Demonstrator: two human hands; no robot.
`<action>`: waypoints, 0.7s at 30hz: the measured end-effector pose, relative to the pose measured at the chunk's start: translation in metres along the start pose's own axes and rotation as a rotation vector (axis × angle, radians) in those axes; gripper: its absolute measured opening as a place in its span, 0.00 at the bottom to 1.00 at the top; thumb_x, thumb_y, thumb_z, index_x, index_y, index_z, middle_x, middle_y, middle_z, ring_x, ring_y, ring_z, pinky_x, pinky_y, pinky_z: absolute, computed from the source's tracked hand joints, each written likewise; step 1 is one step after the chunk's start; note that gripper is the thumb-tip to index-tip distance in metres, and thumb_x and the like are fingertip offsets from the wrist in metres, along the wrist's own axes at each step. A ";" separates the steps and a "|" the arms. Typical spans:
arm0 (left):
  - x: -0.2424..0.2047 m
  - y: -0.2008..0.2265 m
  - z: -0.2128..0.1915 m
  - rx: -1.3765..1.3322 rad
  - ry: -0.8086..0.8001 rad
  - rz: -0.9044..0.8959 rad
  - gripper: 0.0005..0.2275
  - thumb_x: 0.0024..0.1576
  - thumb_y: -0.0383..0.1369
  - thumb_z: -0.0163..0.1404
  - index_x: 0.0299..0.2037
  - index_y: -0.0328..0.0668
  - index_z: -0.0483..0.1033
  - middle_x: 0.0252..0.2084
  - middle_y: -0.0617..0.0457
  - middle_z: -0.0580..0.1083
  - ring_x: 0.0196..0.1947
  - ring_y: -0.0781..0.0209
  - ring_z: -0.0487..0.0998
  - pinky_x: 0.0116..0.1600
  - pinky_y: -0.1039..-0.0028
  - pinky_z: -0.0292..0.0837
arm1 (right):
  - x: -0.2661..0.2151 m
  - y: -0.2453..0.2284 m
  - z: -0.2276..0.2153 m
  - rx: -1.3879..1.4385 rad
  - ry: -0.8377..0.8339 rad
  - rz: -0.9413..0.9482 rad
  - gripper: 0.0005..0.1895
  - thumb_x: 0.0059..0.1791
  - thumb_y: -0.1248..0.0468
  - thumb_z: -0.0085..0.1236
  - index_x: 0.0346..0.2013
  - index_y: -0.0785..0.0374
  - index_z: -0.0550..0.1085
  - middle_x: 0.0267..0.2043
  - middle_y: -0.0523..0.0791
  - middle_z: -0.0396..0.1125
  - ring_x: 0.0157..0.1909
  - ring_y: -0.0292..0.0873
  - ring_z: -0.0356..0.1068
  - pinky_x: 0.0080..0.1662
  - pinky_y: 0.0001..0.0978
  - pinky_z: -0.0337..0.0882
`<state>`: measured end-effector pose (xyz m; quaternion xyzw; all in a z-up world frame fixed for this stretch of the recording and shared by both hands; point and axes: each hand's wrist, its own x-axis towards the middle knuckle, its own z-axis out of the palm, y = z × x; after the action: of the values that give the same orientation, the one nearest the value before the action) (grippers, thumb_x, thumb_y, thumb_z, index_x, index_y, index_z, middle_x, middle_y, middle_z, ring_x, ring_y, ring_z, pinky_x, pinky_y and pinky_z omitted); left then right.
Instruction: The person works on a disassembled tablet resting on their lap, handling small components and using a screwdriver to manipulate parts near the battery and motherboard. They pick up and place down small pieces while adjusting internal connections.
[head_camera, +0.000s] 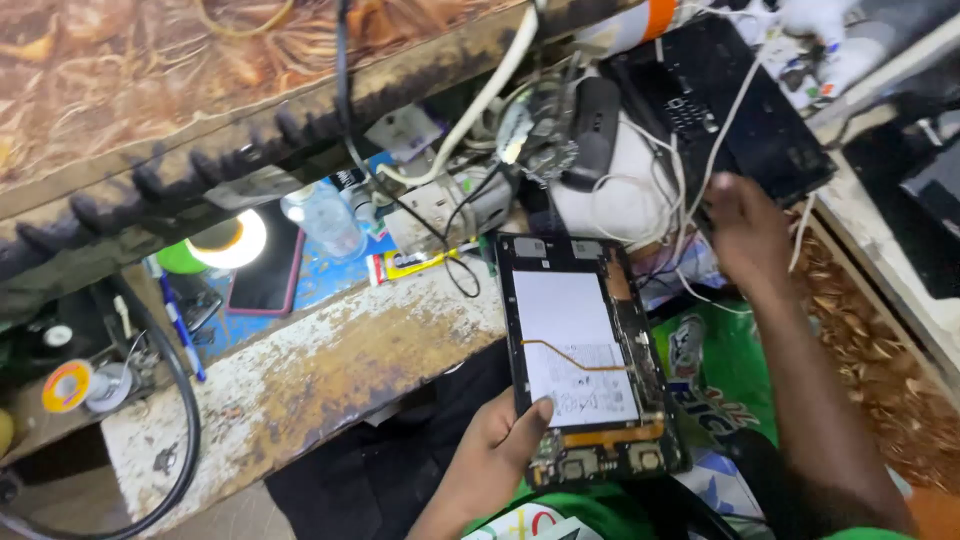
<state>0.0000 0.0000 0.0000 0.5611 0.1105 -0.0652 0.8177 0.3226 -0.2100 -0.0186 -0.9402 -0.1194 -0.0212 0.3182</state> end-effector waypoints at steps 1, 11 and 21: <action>-0.011 0.008 -0.010 -0.007 0.028 -0.004 0.16 0.68 0.48 0.42 0.32 0.51 0.59 0.23 0.61 0.51 0.23 0.71 0.48 0.31 0.72 0.43 | -0.029 -0.015 -0.005 0.005 -0.026 -0.013 0.27 0.62 0.42 0.36 0.58 0.55 0.76 0.57 0.51 0.72 0.59 0.55 0.69 0.52 0.51 0.63; -0.121 -0.066 -0.100 -0.279 0.008 -0.040 0.22 0.64 0.42 0.48 0.60 0.29 0.72 0.58 0.47 0.77 0.54 0.60 0.78 0.57 0.71 0.75 | -0.210 -0.027 0.053 0.522 -1.341 0.212 0.33 0.50 0.41 0.42 0.52 0.64 0.76 0.39 0.48 0.77 0.41 0.42 0.77 0.47 0.32 0.73; -0.179 -0.080 -0.130 -0.107 0.178 0.040 0.20 0.65 0.43 0.48 0.60 0.36 0.74 0.50 0.61 0.74 0.41 0.74 0.68 0.43 0.82 0.62 | -0.207 -0.098 0.134 0.563 -1.420 0.289 0.26 0.53 0.60 0.50 0.63 0.68 0.75 0.47 0.50 0.76 0.34 0.44 0.66 0.39 0.38 0.68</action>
<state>-0.2054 0.0886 -0.0720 0.5221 0.1750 0.0075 0.8347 0.0937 -0.0971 -0.0909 -0.6184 -0.1719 0.6592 0.3918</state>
